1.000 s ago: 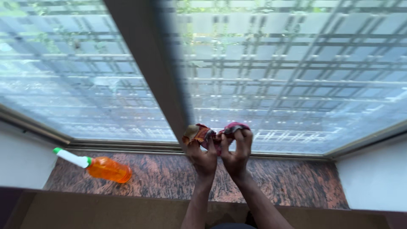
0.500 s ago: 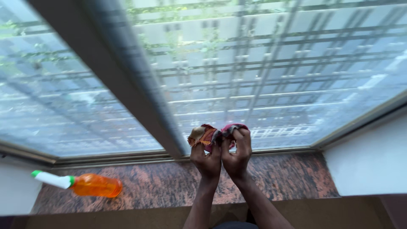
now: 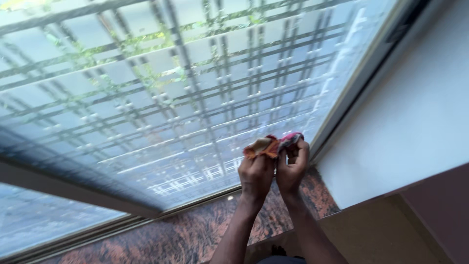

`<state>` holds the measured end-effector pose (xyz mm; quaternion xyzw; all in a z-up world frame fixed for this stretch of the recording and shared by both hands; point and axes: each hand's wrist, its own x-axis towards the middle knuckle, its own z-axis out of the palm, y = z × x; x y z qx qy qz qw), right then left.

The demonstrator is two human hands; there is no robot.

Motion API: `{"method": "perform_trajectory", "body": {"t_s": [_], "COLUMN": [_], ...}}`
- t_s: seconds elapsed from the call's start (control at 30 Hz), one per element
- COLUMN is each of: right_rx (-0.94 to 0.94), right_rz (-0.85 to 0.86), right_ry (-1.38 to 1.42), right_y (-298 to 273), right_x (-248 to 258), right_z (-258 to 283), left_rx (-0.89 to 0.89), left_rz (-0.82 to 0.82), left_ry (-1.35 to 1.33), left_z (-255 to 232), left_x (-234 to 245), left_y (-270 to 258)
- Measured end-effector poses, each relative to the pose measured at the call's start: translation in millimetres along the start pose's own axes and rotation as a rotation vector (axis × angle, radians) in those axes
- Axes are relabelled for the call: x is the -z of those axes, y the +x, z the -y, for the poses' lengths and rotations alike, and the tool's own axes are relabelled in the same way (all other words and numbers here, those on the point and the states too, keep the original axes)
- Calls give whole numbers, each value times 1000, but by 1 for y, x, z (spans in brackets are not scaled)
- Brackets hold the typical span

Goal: The person wipes a large glass window with a patterned cloth, moving both hands across the surface in repeated strokes. A spray bottle is visible on the windowsill, but the person does not spray during the clip.

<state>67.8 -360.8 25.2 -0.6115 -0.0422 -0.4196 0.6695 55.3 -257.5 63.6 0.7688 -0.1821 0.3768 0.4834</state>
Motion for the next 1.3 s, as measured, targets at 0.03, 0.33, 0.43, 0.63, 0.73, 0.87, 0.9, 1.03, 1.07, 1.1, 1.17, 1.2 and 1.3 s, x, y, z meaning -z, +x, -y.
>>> {"method": "perform_trajectory", "body": {"t_s": [0.03, 0.33, 0.43, 0.63, 0.73, 0.87, 0.9, 1.03, 1.07, 1.1, 1.17, 1.2, 1.3], "right_rx": [-11, -23, 109, 544, 610, 731, 755, 789, 782, 776, 858, 898, 959], "right_rz": [-27, -111, -103, -50, -11, 70, 93, 164, 196, 228, 238, 239, 237], "right_ry": [3, -68, -294, -674, -604, -683, -716, -894, -898, -903, -897, -898, -927], "right_y": [9, 51, 54, 66, 64, 61, 62, 67, 70, 74, 83, 88, 101], "right_x": [15, 73, 58, -11, -57, -111, -123, -169, -179, -187, -202, -207, -218], "right_z": [-6, -7, 27, 120, 163, 212, 224, 274, 289, 303, 335, 352, 403], "left_rx": [-97, -363, -393, -448, -429, -334, -309, -401, -462, -523, -427, -379, -378], "left_rz": [28, 36, -50, -177, -229, -267, -292, -314, -335, -356, -363, -365, -445], "left_ry": [73, 382, 389, 443, 497, 591, 661, 699, 743, 788, 914, 971, 969], "left_z": [-7, -50, -55, -68, -78, -97, -101, -111, -114, -118, -128, -135, -158], "left_x": [-15, -72, -56, 21, 78, 159, 179, 264, 283, 301, 341, 361, 428], "left_y": [2, 10, 23, 69, 98, 139, 149, 186, 196, 206, 226, 238, 273]}}
